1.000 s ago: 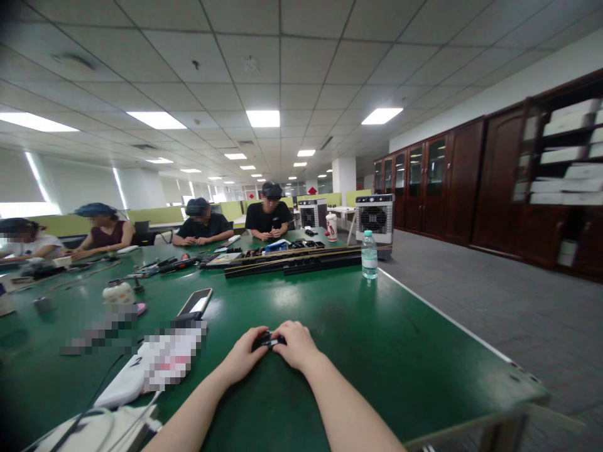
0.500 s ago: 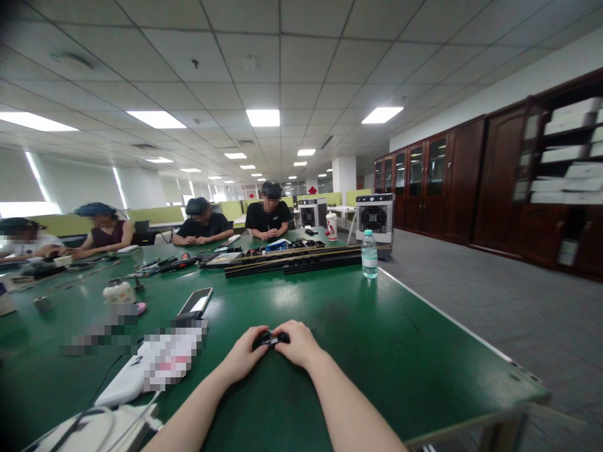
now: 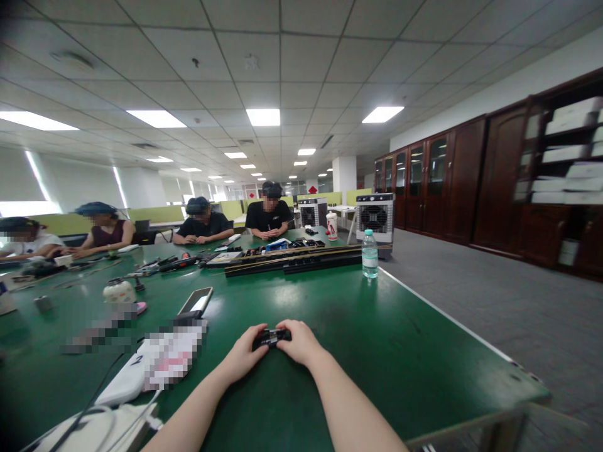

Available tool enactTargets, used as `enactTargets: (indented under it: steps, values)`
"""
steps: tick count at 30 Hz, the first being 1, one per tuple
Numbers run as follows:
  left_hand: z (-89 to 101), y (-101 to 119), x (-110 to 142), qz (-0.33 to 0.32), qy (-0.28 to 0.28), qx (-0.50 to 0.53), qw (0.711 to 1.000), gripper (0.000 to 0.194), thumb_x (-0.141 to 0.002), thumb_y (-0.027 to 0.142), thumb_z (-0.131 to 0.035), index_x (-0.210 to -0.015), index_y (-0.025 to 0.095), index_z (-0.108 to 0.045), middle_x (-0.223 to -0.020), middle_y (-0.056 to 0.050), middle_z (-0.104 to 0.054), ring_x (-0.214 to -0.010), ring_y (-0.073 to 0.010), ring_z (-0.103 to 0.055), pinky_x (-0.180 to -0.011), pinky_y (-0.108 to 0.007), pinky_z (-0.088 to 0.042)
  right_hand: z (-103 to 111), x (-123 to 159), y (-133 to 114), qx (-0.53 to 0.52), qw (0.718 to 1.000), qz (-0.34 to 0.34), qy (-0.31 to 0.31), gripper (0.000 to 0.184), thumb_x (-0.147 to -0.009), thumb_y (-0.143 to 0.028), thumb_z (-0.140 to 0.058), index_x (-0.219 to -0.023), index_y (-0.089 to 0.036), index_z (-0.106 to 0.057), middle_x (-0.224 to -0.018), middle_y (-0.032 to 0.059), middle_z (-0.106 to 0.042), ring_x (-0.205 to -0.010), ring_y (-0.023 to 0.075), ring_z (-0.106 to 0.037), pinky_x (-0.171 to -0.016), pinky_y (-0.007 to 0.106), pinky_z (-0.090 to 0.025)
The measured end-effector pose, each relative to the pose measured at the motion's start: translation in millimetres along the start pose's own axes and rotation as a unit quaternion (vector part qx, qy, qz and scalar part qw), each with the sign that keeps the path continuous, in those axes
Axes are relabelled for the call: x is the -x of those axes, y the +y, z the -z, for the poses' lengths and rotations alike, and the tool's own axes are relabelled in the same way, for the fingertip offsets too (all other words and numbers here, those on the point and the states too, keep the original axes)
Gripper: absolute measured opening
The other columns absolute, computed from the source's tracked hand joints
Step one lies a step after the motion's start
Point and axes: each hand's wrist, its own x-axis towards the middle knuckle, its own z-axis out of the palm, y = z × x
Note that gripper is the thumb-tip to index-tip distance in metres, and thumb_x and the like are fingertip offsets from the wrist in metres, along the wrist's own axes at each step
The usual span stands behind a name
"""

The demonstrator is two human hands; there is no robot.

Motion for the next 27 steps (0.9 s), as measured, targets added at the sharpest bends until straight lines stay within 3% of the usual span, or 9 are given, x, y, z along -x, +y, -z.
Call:
enactTargets:
  steps: [8,21,27]
  values:
    - [0.0,0.1,0.1,-0.009,0.003,0.000,1.000,0.039,-0.075,0.014,-0.056,-0.114,0.018,-0.055,-0.116,-0.009,-0.059,-0.109,-0.0214,-0.056,-0.099,-0.036,-0.042,0.1,0.1,0.9,-0.010,1.000,-0.005,-0.001,0.037,-0.065,-0.019,-0.066,-0.102,-0.023,-0.068,-0.103,0.0034,-0.070,-0.099,0.0222,-0.061,-0.091,0.035,-0.045]
    - [-1.2,-3.3,-0.9,-0.013,0.011,0.008,1.000,0.047,-0.074,0.016,-0.057,-0.120,0.017,-0.054,-0.119,-0.009,-0.058,-0.111,-0.0221,-0.056,-0.100,-0.035,-0.042,3.4,1.9,-5.3,-0.008,1.000,-0.007,0.001,0.033,-0.066,-0.017,-0.064,-0.098,-0.022,-0.069,-0.100,0.0041,-0.071,-0.098,0.0221,-0.062,-0.091,0.035,-0.045]
    - [-0.4,-2.2,-0.3,-0.015,0.018,0.012,1.000,0.039,-0.075,0.016,-0.057,-0.114,0.019,-0.057,-0.116,-0.009,-0.059,-0.107,-0.0220,-0.057,-0.099,-0.036,-0.043,2.5,1.0,-4.6,-0.006,1.000,-0.001,0.007,0.029,-0.068,-0.018,-0.063,-0.096,-0.022,-0.070,-0.099,0.0042,-0.071,-0.097,0.0222,-0.062,-0.090,0.035,-0.045]
